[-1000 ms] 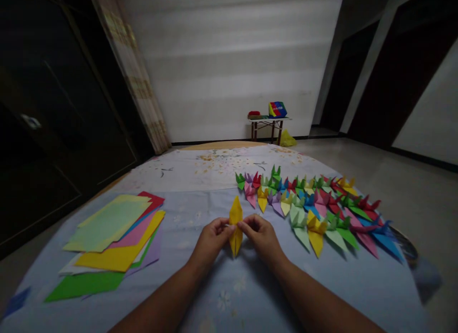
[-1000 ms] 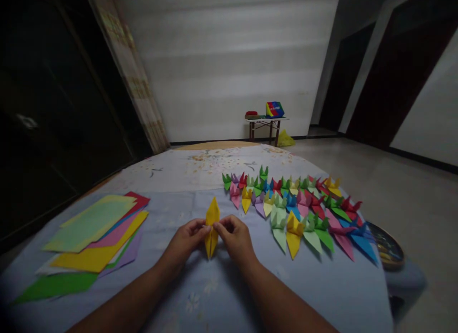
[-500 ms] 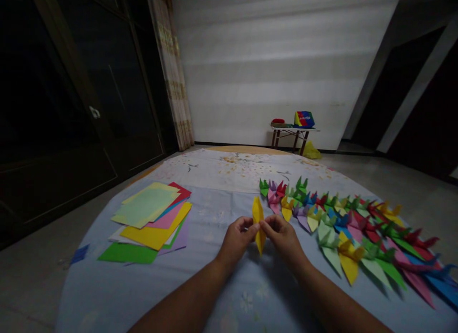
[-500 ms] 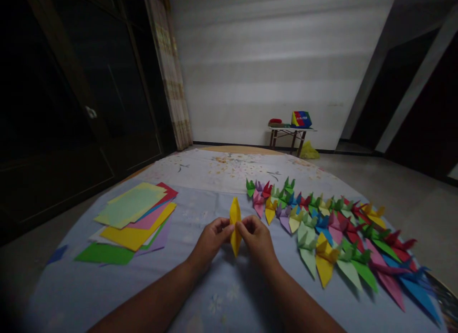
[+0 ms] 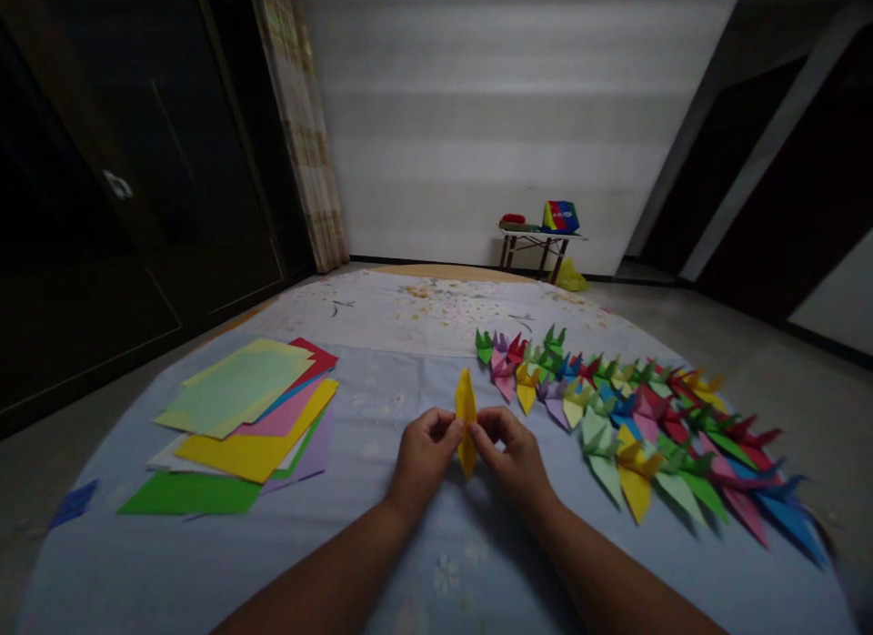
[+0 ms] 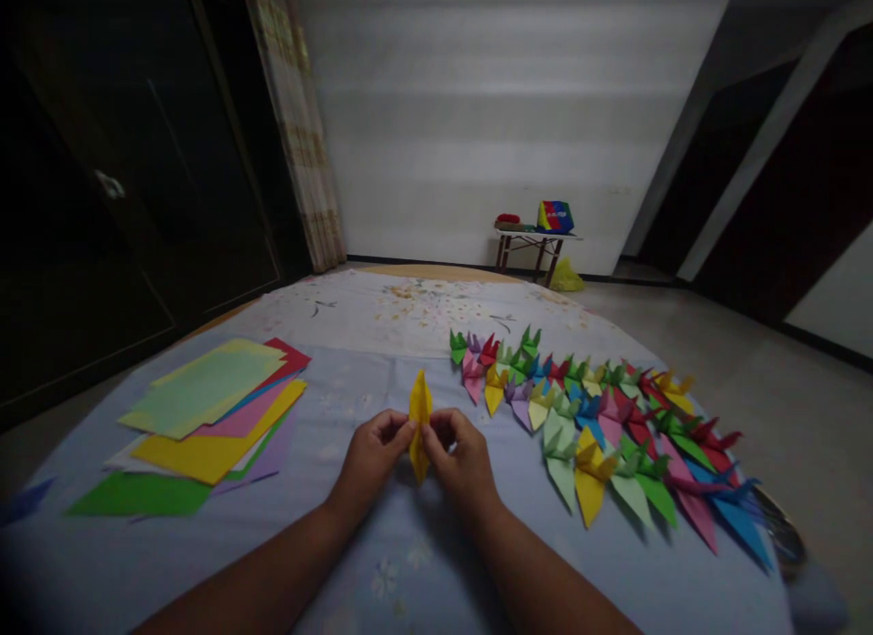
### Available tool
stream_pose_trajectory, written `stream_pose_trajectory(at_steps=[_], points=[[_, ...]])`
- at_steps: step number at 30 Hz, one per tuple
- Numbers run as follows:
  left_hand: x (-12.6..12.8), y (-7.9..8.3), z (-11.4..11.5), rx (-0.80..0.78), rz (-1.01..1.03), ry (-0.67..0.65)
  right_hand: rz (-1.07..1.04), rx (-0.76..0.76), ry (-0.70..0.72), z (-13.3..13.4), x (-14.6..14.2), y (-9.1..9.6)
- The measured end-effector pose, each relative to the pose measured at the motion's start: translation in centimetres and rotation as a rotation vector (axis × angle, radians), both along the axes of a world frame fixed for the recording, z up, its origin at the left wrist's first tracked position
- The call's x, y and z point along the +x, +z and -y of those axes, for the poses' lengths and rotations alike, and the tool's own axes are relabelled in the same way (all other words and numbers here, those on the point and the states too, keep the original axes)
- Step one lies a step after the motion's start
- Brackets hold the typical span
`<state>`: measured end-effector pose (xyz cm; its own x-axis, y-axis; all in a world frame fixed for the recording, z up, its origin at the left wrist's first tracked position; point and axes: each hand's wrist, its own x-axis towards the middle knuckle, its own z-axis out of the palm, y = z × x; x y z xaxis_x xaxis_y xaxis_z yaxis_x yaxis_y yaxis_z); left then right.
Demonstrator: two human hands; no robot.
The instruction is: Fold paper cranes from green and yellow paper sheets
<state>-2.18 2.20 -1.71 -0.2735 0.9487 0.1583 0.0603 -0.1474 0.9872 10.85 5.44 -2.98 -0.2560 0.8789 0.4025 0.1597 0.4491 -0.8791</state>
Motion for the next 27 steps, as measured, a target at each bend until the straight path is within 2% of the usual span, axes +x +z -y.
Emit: stream_pose_trajectory(at_steps=[6,10,17,23,27], points=[[-0.1,0.2,0.0,0.002,-0.056,-0.037,-0.044,-0.059,-0.083,0.1,-0.2,0.6],[0.0,0.3,0.2,0.012,-0.082,-0.014,-0.003,0.035,-0.099,0.1,-0.2,0.6],[0.3,0.7,0.6,0.021,-0.138,0.020,0.013,0.186,-0.064,-0.3,0.1,0.4],[0.2,-0.1,0.9,0.099,-0.252,-0.048,-0.041,0.211,-0.005,-0.2,0.3,0.7],[0.2,0.1,1.2,0.147,-0.336,-0.056,-0.073,0.194,0.011,-0.4,0.4,0.8]])
